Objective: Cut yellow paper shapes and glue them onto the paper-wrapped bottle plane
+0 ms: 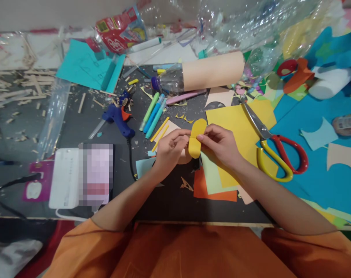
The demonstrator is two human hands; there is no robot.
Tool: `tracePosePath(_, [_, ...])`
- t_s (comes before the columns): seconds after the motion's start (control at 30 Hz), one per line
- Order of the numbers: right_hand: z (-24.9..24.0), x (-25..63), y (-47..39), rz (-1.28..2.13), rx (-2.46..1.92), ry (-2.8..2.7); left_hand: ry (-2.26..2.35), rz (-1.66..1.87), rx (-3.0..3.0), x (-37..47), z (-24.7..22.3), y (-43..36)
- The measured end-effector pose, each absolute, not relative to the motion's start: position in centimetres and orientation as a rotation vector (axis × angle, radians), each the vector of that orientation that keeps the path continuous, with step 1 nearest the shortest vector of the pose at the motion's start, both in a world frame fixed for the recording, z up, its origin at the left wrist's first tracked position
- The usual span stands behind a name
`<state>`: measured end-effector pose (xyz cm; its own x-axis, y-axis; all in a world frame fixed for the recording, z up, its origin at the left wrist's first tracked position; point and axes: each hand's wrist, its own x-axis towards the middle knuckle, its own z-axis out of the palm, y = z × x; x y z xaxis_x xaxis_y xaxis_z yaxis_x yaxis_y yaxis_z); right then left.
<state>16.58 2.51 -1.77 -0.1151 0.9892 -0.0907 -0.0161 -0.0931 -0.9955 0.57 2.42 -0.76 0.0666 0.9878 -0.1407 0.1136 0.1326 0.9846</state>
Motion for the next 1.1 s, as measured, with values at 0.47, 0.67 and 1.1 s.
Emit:
tracePosePath(0.47, [-1.25,16.56,2.39,1.445,-1.185,-1.15,1.32,1.07,1.207,0.73,-1.38,2.53])
tracePosePath(0.67, [-1.21,16.39,2.33,1.424,-1.234,-1.306,1.338,1.061,1.191,0.83,-1.14,2.34])
tracePosePath(1.1, [-1.42,16.62,2.49,1.359,-1.253,-1.404,1.327,0.992,1.186,0.84,-1.09,2.4])
